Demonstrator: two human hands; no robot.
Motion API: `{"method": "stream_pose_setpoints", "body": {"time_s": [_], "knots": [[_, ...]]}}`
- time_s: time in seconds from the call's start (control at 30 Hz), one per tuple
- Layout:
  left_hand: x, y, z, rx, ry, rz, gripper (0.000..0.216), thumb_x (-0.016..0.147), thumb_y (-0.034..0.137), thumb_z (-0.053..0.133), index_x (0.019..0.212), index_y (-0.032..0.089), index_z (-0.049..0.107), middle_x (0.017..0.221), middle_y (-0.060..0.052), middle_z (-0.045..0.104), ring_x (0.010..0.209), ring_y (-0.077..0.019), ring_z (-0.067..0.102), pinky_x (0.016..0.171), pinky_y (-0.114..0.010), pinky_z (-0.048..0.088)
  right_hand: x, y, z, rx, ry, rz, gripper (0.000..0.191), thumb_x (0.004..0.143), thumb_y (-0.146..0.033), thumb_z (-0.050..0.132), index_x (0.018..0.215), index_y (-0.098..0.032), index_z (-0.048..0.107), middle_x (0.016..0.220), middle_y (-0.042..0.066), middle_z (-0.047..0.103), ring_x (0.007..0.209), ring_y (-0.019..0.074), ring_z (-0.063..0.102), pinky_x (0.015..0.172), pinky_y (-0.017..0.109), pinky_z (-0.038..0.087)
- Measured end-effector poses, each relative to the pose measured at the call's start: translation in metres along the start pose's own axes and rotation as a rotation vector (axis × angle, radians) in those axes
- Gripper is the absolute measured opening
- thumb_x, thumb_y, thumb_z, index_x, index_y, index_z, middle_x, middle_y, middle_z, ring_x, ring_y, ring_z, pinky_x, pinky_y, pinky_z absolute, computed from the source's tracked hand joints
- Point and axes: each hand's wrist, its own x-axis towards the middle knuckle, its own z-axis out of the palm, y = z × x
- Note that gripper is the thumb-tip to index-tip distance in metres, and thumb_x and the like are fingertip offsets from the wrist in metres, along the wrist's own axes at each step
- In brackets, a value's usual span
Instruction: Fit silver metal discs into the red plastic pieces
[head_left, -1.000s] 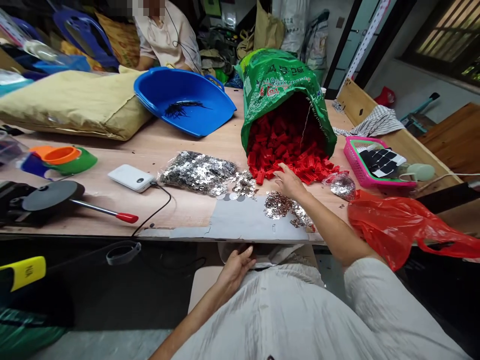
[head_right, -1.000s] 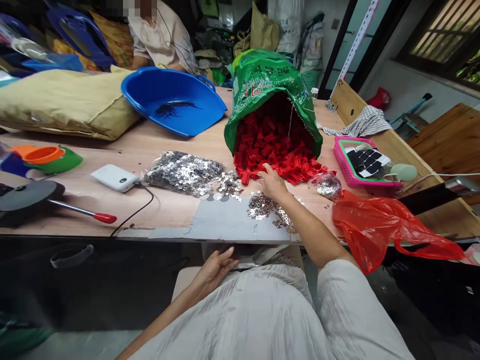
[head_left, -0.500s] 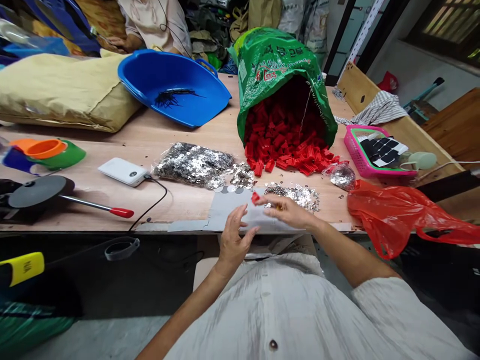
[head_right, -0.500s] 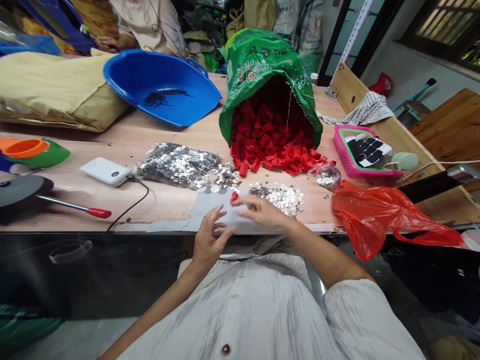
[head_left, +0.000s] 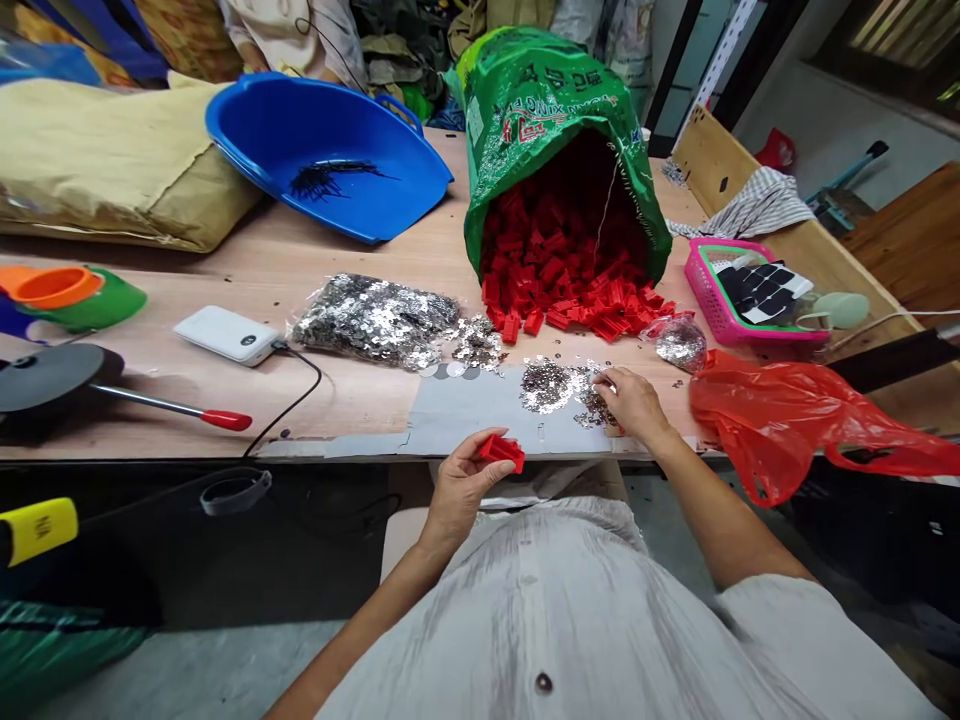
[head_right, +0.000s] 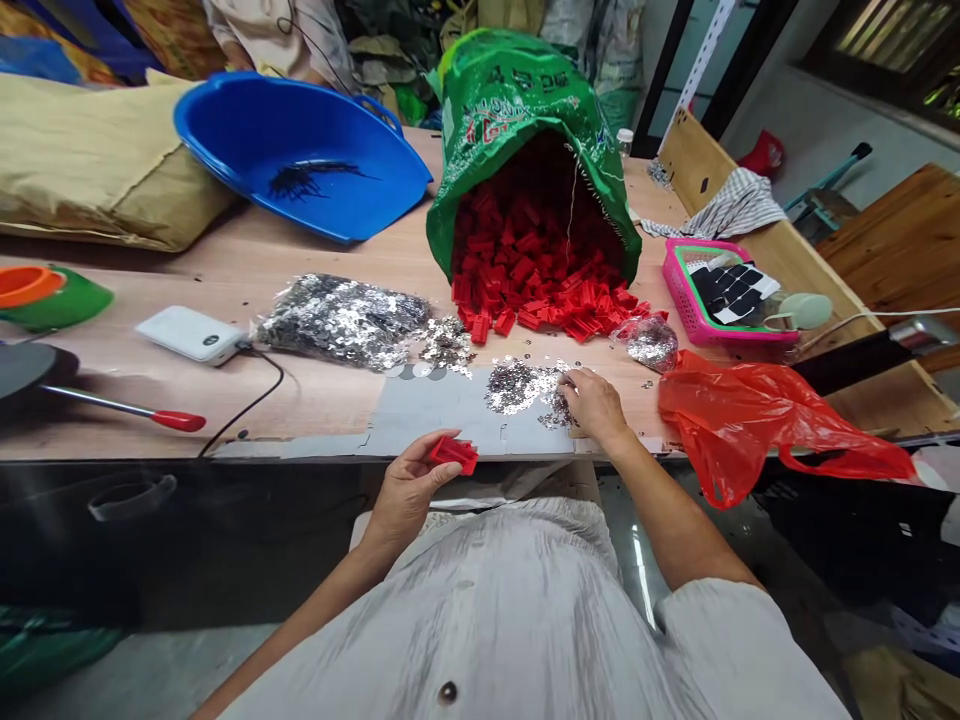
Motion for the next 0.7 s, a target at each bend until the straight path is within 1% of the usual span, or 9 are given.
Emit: {"method": "stream_pose_setpoints", "body": {"time_s": [0.07, 0.17, 0.37, 0.57, 0.63, 0.7], "knots": [[-0.001, 0.002, 0.002, -0.026, 0.035, -0.006, 0.047, 0.061, 0.024, 0.085, 0.105, 0.018, 0.068, 0.093, -0.005, 0.075, 0.086, -0.0182, 0.070, 0.080, -0.031, 0.057, 0.005, -0.001, 0.002, -0.097, -0.024, 0.001, 0.016, 0.090, -0.023, 0.054, 0.097, -0.021, 0.068, 0.103, 0.006, 0.069, 0.094, 0.0210, 0.062, 0.081, 0.030, 0.044], [-0.003, 0.003, 0.006, -0.049, 0.051, -0.012, 0.046, 0.060, 0.025, 0.085, 0.102, 0.017, 0.067, 0.091, -0.005, 0.076, 0.082, -0.0179, 0.070, 0.075, -0.030, 0.057, 0.010, -0.008, 0.004, -0.177, -0.045, 0.012, 0.016, 0.091, -0.025, 0.055, 0.099, -0.022, 0.068, 0.105, 0.006, 0.068, 0.093, 0.0202, 0.062, 0.077, 0.029, 0.043], [-0.003, 0.003, 0.008, -0.053, 0.051, 0.014, 0.045, 0.062, 0.025, 0.084, 0.102, 0.017, 0.065, 0.091, -0.005, 0.076, 0.084, -0.0169, 0.071, 0.079, -0.030, 0.057, 0.019, -0.010, 0.007, -0.243, -0.108, -0.018, 0.015, 0.091, -0.025, 0.054, 0.095, -0.023, 0.068, 0.102, 0.005, 0.069, 0.092, 0.0199, 0.062, 0.075, 0.029, 0.041], [0.000, 0.002, 0.009, -0.048, 0.061, 0.036, 0.043, 0.061, 0.025, 0.084, 0.097, 0.017, 0.062, 0.090, -0.005, 0.077, 0.080, -0.0172, 0.072, 0.080, -0.032, 0.058, 0.014, -0.005, 0.004, -0.204, -0.082, -0.073, 0.015, 0.090, -0.026, 0.053, 0.099, -0.024, 0.065, 0.101, 0.003, 0.072, 0.087, 0.0198, 0.063, 0.072, 0.028, 0.040], [0.000, 0.002, 0.011, -0.036, 0.055, 0.038, 0.042, 0.061, 0.025, 0.084, 0.096, 0.017, 0.062, 0.088, -0.005, 0.077, 0.079, -0.0167, 0.072, 0.080, -0.031, 0.057, 0.012, -0.005, 0.002, -0.177, -0.088, -0.071, 0.014, 0.089, -0.026, 0.054, 0.099, -0.025, 0.065, 0.097, 0.003, 0.072, 0.084, 0.0200, 0.063, 0.070, 0.028, 0.040], [0.001, 0.003, 0.013, -0.015, 0.053, 0.058, 0.042, 0.062, 0.026, 0.084, 0.096, 0.017, 0.062, 0.090, -0.005, 0.077, 0.080, -0.0165, 0.072, 0.081, -0.030, 0.057, 0.009, -0.007, 0.000, -0.101, -0.099, -0.078, 0.013, 0.088, -0.026, 0.055, 0.096, -0.024, 0.064, 0.092, 0.002, 0.072, 0.078, 0.0189, 0.062, 0.067, 0.028, 0.039]]}}
